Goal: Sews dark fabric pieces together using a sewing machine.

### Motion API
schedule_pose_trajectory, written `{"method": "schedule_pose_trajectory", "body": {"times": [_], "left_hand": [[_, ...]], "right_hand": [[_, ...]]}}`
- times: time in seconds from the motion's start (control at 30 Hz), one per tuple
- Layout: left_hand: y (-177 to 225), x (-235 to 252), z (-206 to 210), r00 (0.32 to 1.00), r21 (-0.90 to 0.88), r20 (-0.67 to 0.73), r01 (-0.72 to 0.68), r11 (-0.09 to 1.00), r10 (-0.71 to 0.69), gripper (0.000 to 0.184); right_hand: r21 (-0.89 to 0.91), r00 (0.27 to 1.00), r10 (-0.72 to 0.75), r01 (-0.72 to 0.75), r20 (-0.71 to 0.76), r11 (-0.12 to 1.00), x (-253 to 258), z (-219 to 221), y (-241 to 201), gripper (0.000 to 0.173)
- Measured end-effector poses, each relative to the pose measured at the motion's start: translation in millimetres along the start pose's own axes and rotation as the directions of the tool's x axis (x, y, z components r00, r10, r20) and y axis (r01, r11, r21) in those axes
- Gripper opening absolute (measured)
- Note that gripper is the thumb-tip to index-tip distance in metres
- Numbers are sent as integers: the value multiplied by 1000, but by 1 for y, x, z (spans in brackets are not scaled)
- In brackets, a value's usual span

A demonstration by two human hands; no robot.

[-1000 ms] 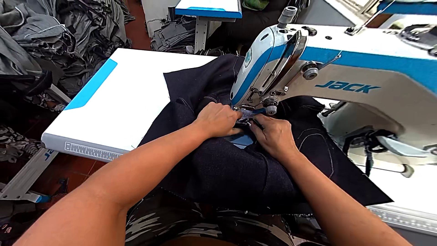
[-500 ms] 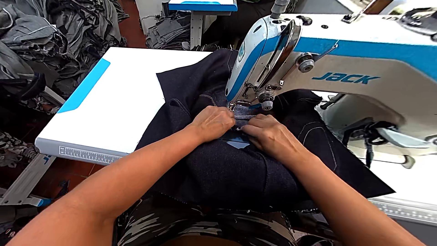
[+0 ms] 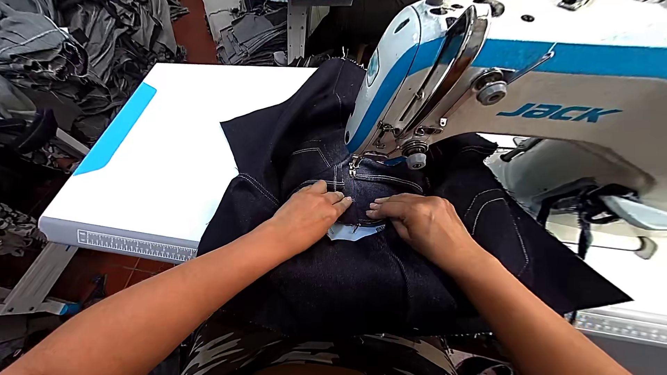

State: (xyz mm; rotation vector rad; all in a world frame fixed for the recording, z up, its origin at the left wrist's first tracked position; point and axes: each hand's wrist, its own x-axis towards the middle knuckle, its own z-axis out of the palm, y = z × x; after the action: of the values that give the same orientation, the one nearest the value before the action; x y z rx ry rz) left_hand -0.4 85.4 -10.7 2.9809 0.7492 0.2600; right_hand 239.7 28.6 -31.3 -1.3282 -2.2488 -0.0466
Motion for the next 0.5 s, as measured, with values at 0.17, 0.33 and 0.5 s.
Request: {"method": "schedule_pose_trajectory", "body": {"times": [0.17,0.33,0.5], "left_hand": [[-3,4,2,1000,9,-9,11,1000,-11,41],[-13,14,4,999,-14,-32,29,999,-29,41],[-25,26,-1,998,-25,26,59,998,-58,47]], "right_hand": [[32,999,23,-22,-24,999,3,3,4,30],[36,998,62,-61,-26,998,13,6,13,28],[38,996,89,-89,-24,995,23,9,20,29]]}}
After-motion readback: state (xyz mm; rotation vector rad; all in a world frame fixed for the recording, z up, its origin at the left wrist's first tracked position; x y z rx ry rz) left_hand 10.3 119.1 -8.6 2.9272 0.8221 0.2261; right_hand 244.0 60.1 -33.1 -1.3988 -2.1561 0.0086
